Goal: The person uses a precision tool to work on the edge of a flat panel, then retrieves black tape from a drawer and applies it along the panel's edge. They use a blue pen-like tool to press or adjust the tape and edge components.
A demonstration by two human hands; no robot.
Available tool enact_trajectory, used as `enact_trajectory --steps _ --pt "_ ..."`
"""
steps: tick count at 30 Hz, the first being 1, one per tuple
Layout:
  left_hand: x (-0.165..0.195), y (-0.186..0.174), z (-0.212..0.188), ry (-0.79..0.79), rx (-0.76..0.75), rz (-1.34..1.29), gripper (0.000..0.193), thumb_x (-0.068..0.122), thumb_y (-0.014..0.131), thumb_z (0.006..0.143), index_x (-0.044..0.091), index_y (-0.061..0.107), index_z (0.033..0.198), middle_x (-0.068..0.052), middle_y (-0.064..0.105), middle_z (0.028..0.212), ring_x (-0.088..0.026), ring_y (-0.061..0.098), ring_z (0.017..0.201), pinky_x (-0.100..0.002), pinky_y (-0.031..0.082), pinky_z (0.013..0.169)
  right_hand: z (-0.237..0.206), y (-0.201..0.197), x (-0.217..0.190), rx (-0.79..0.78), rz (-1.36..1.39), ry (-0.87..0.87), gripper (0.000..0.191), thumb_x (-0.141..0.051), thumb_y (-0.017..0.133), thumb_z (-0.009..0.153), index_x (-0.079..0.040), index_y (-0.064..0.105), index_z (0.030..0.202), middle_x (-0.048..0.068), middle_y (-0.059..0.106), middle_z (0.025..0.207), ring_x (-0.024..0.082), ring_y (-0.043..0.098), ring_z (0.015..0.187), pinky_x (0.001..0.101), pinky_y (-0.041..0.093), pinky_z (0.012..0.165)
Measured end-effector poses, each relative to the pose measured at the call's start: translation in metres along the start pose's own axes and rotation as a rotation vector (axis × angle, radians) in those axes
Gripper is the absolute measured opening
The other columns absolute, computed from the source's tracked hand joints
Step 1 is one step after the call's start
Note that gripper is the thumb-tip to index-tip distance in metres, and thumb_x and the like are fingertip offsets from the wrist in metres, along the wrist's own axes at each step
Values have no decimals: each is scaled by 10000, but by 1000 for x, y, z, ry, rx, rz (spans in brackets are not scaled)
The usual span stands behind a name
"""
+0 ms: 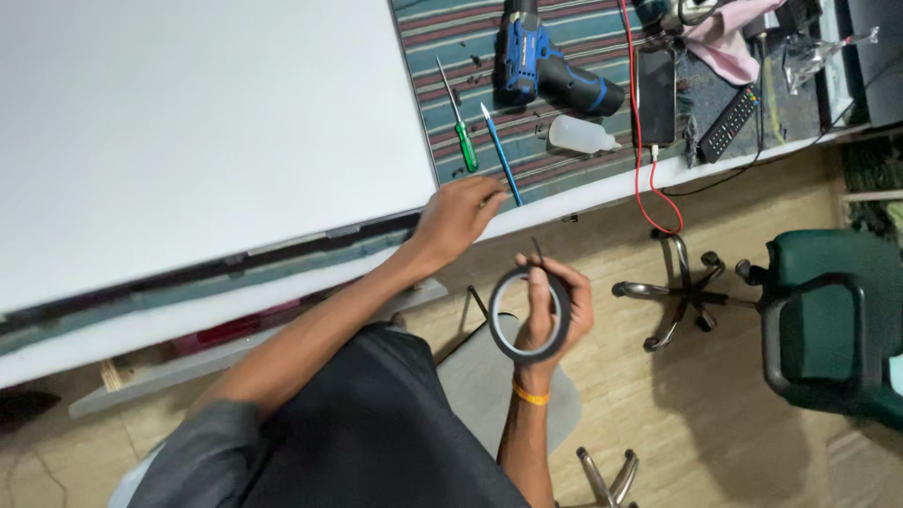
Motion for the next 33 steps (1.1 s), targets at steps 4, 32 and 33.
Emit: enact_trajectory --steps 4,32,33 --pt "1 -62 4 -296 -113 -273 228 233 706 967 20 768 1023 -107 775 817 -153 710 686 -293 550 622 11 53 9 -58 22 23 140 2 674 987 38 629 1116 161 733 1093 227 752 1033 308 591 943" --pt "-101 -204 210 -400 -26 -304 210 253 742 946 48 743 902 -29 724 801 -99 674 786 -276 569 712 177 265 38 -292 -18 -334 142 -35 670 1020 26 645 1146 180 719 1120 246 768 1042 342 648 913" --pt "-111 -209 223 -386 -5 -268 207 254 744 944 52 745 899 -27 725 796 -98 679 783 -276 569 713 188 272 42 -277 -11 -344 131 -39 679 1018 22 657 1132 177 722 1110 243 769 1033 338 649 900"
Point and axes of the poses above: each hand's wrist, its own z-axis towards the middle knuckle, its own y-axis out of the palm, x = y × z, the point moved 6 cm from there along z, towards the middle knuckle
